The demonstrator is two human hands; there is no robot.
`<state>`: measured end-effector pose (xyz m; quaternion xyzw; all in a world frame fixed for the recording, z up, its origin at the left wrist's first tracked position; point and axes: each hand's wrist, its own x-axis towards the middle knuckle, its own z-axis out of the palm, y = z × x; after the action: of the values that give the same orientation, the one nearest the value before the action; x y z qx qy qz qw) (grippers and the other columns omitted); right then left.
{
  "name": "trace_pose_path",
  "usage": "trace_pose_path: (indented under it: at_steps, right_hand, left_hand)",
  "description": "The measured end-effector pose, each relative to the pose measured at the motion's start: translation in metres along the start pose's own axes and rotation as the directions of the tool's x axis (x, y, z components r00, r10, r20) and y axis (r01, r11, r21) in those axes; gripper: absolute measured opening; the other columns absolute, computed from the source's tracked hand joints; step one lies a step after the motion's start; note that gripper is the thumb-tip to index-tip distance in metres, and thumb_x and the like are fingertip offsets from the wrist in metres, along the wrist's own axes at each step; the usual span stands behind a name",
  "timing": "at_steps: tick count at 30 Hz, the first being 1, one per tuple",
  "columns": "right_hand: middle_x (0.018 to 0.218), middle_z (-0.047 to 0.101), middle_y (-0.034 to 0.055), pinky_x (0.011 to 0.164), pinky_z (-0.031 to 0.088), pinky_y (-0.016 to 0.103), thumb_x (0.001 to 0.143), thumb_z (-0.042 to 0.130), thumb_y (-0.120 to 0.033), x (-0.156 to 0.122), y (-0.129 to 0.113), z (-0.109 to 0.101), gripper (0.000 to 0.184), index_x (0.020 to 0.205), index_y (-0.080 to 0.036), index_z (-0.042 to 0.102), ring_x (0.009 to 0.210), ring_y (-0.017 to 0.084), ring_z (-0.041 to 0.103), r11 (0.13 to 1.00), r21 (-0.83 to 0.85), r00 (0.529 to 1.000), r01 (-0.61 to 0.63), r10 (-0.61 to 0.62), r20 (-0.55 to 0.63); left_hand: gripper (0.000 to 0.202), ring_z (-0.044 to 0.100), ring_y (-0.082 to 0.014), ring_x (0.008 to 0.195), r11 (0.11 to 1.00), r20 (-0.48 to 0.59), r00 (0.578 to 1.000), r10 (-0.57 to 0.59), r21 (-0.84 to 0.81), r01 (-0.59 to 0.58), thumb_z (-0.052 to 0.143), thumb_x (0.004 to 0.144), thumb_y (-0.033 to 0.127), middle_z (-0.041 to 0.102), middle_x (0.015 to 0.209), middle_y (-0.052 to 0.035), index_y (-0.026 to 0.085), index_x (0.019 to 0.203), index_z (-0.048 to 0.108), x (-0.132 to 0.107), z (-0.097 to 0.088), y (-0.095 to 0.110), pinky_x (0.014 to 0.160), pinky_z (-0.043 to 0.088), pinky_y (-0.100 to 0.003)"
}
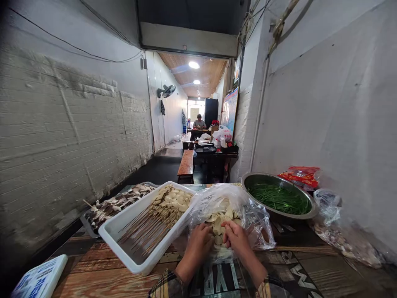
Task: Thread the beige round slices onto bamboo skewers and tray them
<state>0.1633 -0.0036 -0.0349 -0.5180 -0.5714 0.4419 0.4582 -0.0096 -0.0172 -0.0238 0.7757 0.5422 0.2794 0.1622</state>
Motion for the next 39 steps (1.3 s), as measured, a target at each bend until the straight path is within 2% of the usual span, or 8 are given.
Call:
trace_pose_path:
  at_steps: [4, 8, 13, 18, 22, 29, 33, 39]
  right_hand:
    - [0.05, 0.059, -0.0039, 0.042, 0.036, 0.023, 0.083, 0.042, -0.045, 0.009, 0.006, 0.007, 0.032, 0.087, -0.019, 0.059, 0.038, 0.014, 0.051, 0.991, -0.103, 0.996, 0.089, -0.089, 0.006]
    - [0.049, 0.059, -0.0028, 0.042, 0.038, 0.024, 0.085, 0.039, -0.042, 0.016, 0.013, 0.01, 0.03, 0.081, -0.02, 0.06, 0.038, 0.015, 0.053, 0.976, -0.193, 0.995, 0.101, -0.102, 0.008]
    - [0.05, 0.06, -0.0022, 0.042, 0.037, 0.025, 0.086, 0.038, -0.044, 0.019, 0.025, 0.009, 0.034, 0.082, -0.02, 0.061, 0.038, 0.015, 0.053, 0.976, -0.186, 0.993, 0.113, -0.114, 0.004]
    - [0.05, 0.059, -0.0028, 0.042, 0.035, 0.024, 0.086, 0.039, -0.045, 0.02, 0.03, 0.005, 0.034, 0.082, -0.019, 0.06, 0.037, 0.015, 0.051, 0.986, -0.13, 0.995, 0.1, -0.1, 0.011]
    - [0.051, 0.058, -0.0032, 0.042, 0.033, 0.024, 0.087, 0.04, -0.046, 0.02, 0.03, 0.004, 0.036, 0.084, -0.018, 0.061, 0.037, 0.014, 0.049, 0.992, -0.095, 0.996, 0.084, -0.083, 0.014]
    - [0.051, 0.058, -0.0029, 0.043, 0.033, 0.024, 0.086, 0.04, -0.047, 0.018, 0.025, 0.003, 0.039, 0.087, -0.016, 0.063, 0.039, 0.015, 0.05, 0.993, -0.099, 0.998, 0.07, -0.07, 0.002]
    - [0.054, 0.059, -0.0021, 0.043, 0.034, 0.025, 0.085, 0.042, -0.049, 0.015, 0.023, 0.003, 0.038, 0.085, -0.017, 0.063, 0.039, 0.014, 0.051, 0.993, -0.088, 0.997, 0.082, -0.082, 0.004]
    - [0.054, 0.058, -0.003, 0.041, 0.031, 0.023, 0.087, 0.045, -0.051, 0.011, 0.021, 0.007, 0.037, 0.083, -0.018, 0.062, 0.037, 0.011, 0.044, 0.993, -0.059, 0.991, 0.106, -0.101, 0.09]
  left_hand:
    - [0.023, 0.056, -0.0252, 0.097, 0.992, 0.071, 0.997, 0.007, 0.124, -0.016, 0.045, 0.083, 0.014, 0.065, 0.099, -0.0111, 0.017, 0.085, 0.068, 0.001, -0.002, 0.004, 0.081, 0.037, -0.034]
    - [0.022, 0.056, -0.0251, 0.096, 0.986, 0.109, 0.994, 0.027, 0.162, -0.045, 0.047, 0.085, 0.017, 0.066, 0.097, -0.0097, 0.018, 0.084, 0.069, 0.003, -0.005, 0.005, 0.081, 0.037, -0.034]
    - [0.019, 0.054, -0.0284, 0.101, 0.981, 0.139, 0.987, 0.076, 0.167, -0.099, 0.061, 0.078, 0.024, 0.066, 0.104, -0.0082, 0.022, 0.095, 0.069, -0.001, -0.006, 0.007, 0.08, 0.037, -0.036]
    - [0.016, 0.054, -0.0272, 0.099, 0.987, 0.1, 0.993, 0.055, 0.147, -0.069, 0.055, 0.083, 0.026, 0.066, 0.102, -0.0083, 0.023, 0.09, 0.069, -0.001, -0.001, 0.014, 0.079, 0.036, -0.036]
    - [0.014, 0.055, -0.0247, 0.096, 0.997, 0.022, 0.999, 0.028, 0.074, -0.029, 0.054, 0.082, 0.022, 0.065, 0.096, -0.0081, 0.022, 0.083, 0.068, 0.003, 0.005, 0.016, 0.078, 0.037, -0.034]
    - [0.015, 0.055, -0.0229, 0.089, 0.989, -0.126, 0.991, 0.054, -0.133, -0.07, 0.056, 0.074, 0.012, 0.066, 0.088, -0.0061, 0.021, 0.074, 0.068, 0.004, 0.01, 0.009, 0.076, 0.038, -0.032]
    - [0.017, 0.057, -0.0221, 0.086, 0.969, -0.209, 0.977, -0.029, -0.246, -0.024, 0.051, 0.071, 0.008, 0.065, 0.083, -0.0064, 0.018, 0.069, 0.064, 0.008, 0.009, 0.003, 0.076, 0.039, -0.032]
    - [0.01, 0.053, -0.0177, 0.066, 0.89, -0.21, 0.966, -0.151, -0.455, 0.041, 0.049, 0.072, 0.016, 0.06, 0.069, -0.0029, 0.017, 0.068, 0.058, 0.013, 0.005, -0.007, 0.063, 0.037, -0.028]
